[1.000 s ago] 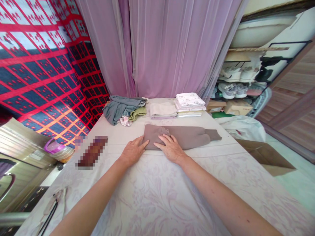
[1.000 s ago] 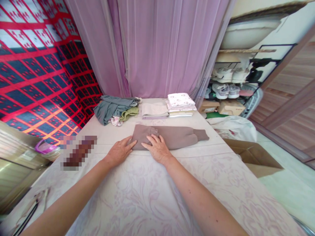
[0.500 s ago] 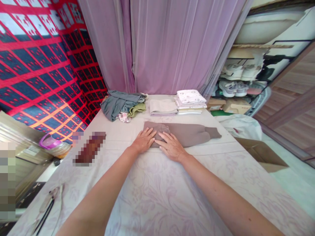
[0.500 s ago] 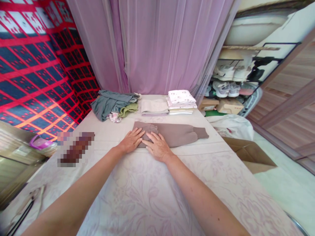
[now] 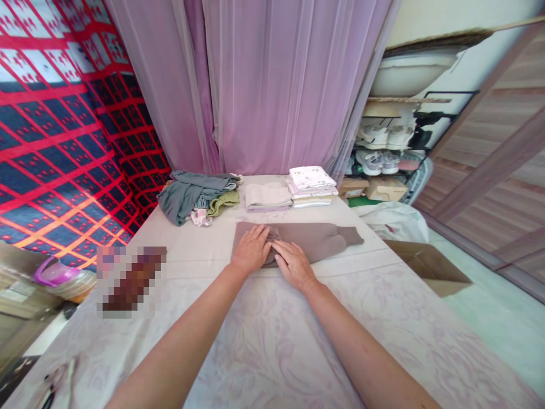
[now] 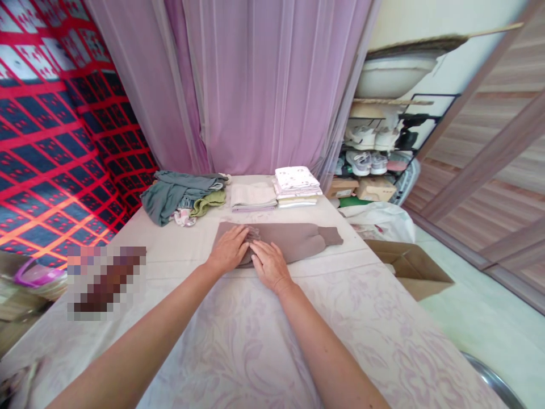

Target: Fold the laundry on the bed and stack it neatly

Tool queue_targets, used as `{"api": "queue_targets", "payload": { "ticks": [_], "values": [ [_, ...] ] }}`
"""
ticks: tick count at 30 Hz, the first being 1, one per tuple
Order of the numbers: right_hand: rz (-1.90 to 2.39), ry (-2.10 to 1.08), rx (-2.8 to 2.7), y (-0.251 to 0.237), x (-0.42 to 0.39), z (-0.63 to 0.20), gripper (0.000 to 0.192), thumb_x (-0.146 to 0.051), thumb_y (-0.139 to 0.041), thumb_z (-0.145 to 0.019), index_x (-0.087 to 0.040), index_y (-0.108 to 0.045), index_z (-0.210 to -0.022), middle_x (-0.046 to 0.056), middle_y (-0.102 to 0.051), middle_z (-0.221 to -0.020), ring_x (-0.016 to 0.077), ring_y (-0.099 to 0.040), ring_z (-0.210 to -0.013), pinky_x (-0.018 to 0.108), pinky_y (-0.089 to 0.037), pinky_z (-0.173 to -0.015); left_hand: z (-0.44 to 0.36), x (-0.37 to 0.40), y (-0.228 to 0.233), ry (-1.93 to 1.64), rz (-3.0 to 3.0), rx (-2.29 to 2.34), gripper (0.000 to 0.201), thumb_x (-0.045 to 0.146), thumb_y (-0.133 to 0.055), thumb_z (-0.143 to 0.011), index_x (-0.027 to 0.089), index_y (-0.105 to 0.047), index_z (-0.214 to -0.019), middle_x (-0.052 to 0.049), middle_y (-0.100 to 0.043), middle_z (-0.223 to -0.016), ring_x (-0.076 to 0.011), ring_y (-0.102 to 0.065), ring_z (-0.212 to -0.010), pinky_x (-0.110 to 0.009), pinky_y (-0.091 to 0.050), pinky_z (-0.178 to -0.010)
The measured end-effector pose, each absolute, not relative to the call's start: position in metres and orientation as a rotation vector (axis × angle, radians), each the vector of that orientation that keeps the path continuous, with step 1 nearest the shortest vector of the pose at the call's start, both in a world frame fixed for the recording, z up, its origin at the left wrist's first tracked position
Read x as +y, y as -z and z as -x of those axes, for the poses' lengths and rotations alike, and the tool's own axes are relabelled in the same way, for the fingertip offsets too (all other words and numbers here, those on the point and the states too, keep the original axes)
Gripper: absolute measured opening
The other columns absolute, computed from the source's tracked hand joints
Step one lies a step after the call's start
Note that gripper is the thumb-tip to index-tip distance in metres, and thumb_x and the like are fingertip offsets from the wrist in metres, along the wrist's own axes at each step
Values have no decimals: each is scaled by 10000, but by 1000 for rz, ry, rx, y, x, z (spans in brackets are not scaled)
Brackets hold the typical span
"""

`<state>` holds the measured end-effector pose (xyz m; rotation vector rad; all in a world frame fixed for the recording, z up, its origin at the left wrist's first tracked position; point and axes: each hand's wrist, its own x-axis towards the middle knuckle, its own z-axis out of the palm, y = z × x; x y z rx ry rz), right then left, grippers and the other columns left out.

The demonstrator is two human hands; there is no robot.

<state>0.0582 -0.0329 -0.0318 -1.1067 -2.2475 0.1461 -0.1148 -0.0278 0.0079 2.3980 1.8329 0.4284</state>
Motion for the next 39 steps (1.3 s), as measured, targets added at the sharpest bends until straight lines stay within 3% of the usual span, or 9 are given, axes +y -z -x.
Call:
{"api": "queue_targets", "payload": {
  "ticks": [4,6,9,13,17,22,30,35,39],
  "values": [
    [1427,-172,-1788,18,-22,-116,320,-268,-418,-880,-201,-670,-1064,98,-686,-1093,221,-606,-1042,387,-438,-970,103,-24,11,-388,-2365,1786,509,410,-327,-956,270,-348,-1446,-73,-309,-1536,-284,-279,-1403,-539,-222,-1118],
    [1710,-254,-1376,11,-15,-153,293,-254,-509,-829,-179,-633,-1083,114,-664,-1099,228,-620,-971,381,-483,-885,103,-23,15,-367,-2363,1791,505,417,-314,-959,276,-356,-1442,-74,-306,-1537,-284,-291,-1399,-548,-219,-1116],
    [1803,-750,-745,6,-6,-195,327,-211,-639,-762,-181,-570,-1081,85,-673,-987,180,-650,-799,268,-514,-629,103,-23,15,-348,-2357,1811,504,424,-334,-952,281,-372,-1434,-75,-318,-1532,-288,-304,-1393,-551,-220,-1113],
    [1691,-1054,-519,6,2,-205,103,-217,-643,-800,-173,-551,-817,17,-633,-693,107,-601,-539,169,-386,-396,102,-23,14,-354,-2368,1827,503,430,-344,-947,299,-371,-1432,-69,-323,-1530,-287,-317,-1385,-547,-220,-1112],
    [1631,-1179,-462,2,10,-196,248,-272,-658,-816,-175,-488,-663,-37,-533,-539,44,-445,-381,129,-239,-312,102,-24,14,-353,-2371,1825,501,432,-352,-947,305,-366,-1432,-68,-328,-1528,-275,-323,-1382,-543,-220,-1111],
    [1639,-1223,-479,-4,19,-188,316,-359,-682,-787,-188,-464,-636,-65,-452,-486,46,-383,-367,132,-176,-303,102,-24,10,-336,-2331,1814,529,470,-385,-929,284,-383,-1425,-86,-312,-1533,-293,-310,-1388,-566,-208,-1111],
    [1690,-984,-641,-15,27,-160,136,-251,-637,-681,-184,-599,-793,-26,-584,-618,129,-541,-584,235,-446,-524,100,-26,5,-301,-2310,1819,626,549,-419,-892,254,-356,-1440,-82,-280,-1546,-290,-289,-1397,-566,-186,-1120],
    [1681,-650,-1028,-44,25,-128,238,-366,-651,-652,-201,-639,-824,-14,-631,-709,163,-560,-697,241,-423,-612,97,-28,4,-320,-2299,1824,638,563,-430,-881,251,-370,-1434,-84,-282,-1546,-297,-279,-1401,-569,-175,-1122],
    [1711,-336,-1516,-64,12,-82,240,-377,-572,-739,-227,-649,-910,9,-665,-792,182,-582,-718,263,-422,-657,100,-26,4,-356,-2239,1781,645,537,-444,-884,229,-356,-1443,-89,-268,-1550,-293,-250,-1414,-565,-129,-1136]
  ]
}}
